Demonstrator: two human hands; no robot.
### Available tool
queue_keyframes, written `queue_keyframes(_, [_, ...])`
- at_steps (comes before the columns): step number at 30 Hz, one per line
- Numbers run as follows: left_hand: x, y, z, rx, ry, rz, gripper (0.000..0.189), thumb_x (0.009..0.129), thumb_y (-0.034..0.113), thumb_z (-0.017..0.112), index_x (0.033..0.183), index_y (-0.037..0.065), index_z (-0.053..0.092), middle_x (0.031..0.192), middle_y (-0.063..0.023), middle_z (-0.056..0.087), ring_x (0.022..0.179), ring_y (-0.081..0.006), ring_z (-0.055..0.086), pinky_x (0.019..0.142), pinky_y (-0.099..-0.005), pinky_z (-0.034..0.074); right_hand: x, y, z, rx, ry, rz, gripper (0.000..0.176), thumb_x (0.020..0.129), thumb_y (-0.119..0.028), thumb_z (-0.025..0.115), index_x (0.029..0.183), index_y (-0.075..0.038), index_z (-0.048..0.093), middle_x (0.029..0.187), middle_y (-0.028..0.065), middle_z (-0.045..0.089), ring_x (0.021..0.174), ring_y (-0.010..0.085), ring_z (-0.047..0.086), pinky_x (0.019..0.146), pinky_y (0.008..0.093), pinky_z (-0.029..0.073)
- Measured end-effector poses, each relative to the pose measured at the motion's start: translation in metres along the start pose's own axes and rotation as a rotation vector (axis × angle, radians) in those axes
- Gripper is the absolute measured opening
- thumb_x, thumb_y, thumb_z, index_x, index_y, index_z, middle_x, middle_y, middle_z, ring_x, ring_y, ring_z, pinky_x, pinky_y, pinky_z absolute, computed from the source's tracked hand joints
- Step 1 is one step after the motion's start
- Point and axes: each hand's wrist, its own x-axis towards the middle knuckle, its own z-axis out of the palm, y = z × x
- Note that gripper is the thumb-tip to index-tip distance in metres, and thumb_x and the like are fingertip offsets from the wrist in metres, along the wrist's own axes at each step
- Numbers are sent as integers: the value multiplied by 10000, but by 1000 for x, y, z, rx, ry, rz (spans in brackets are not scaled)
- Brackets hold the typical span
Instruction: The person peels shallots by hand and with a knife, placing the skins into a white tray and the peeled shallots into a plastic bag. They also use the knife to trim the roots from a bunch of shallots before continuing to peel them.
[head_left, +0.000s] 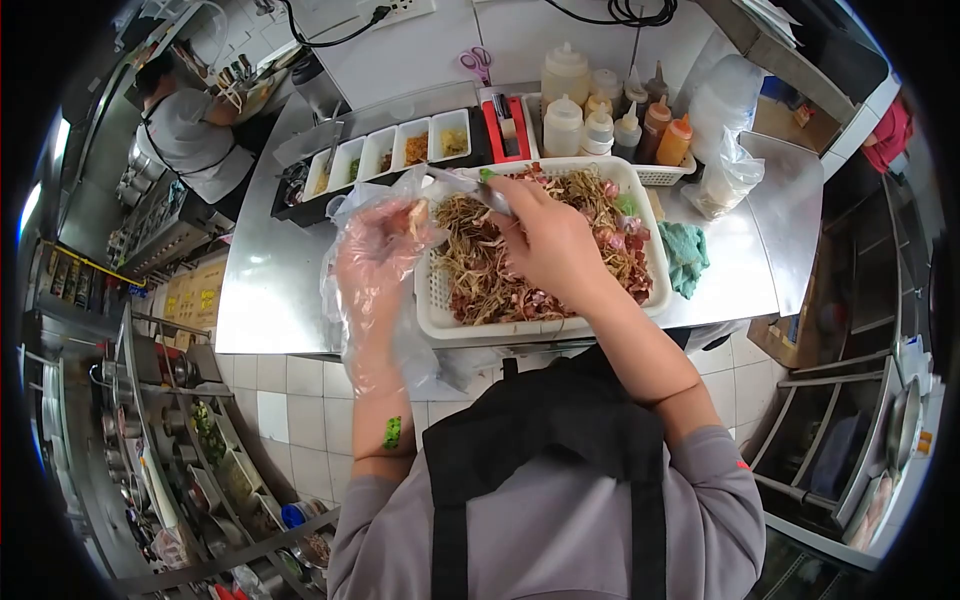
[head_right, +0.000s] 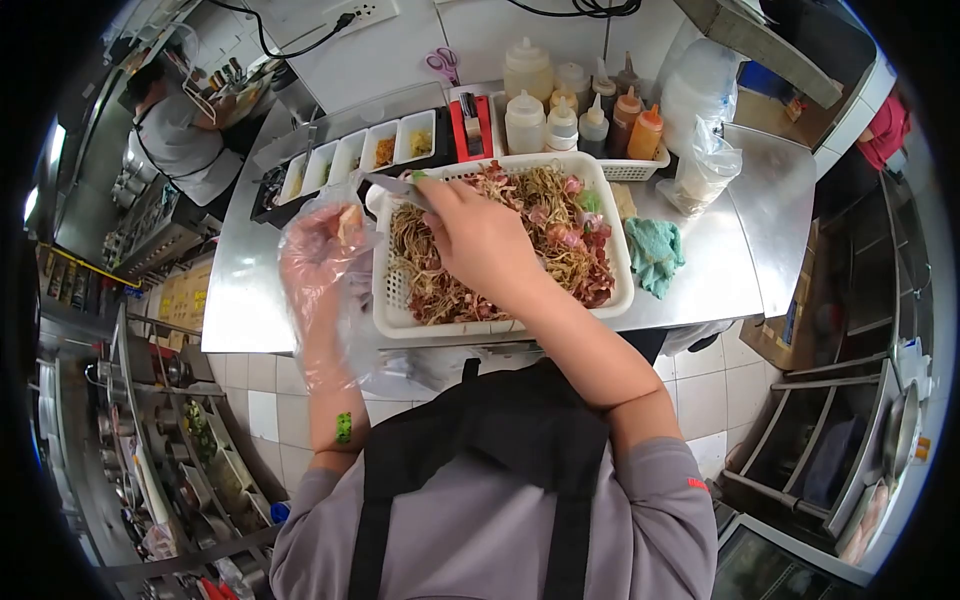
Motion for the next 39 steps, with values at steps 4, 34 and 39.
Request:
queue_keyframes(4, [-3, -27, 10, -228, -45, -127, 391, 705, -33, 739, 1027, 46, 532, 876, -31, 555, 829, -117, 550, 729, -256, 507, -8, 7, -9, 511, -123, 355, 337, 877, -187, 589, 1146, -4, 502, 823, 107, 598, 700, 219, 607, 628, 308, 487])
queue_keyframes(34, [-25, -72, 51, -811, -37, -561, 356, 852, 101, 626, 1175, 23, 495, 1046, -91, 588, 935, -184, 594, 824, -295, 506, -45, 27, 10, 441, -166, 305, 495, 890, -258, 563, 1296, -23, 405, 909, 217, 624, 849, 335, 623, 764, 379, 471])
queue_keyframes(39, [-28, -71, 50, -696, -133, -443, 408, 853, 169, 646, 1211, 24, 515, 1037, -68, 591, 912, -133, 577, 839, -272, 477, -45, 33, 10, 595, -189, 306, 431, 872, -175, 610, 1251, -15, 480, 1070, 117, 614, 938, 199, 588, 837, 336, 452])
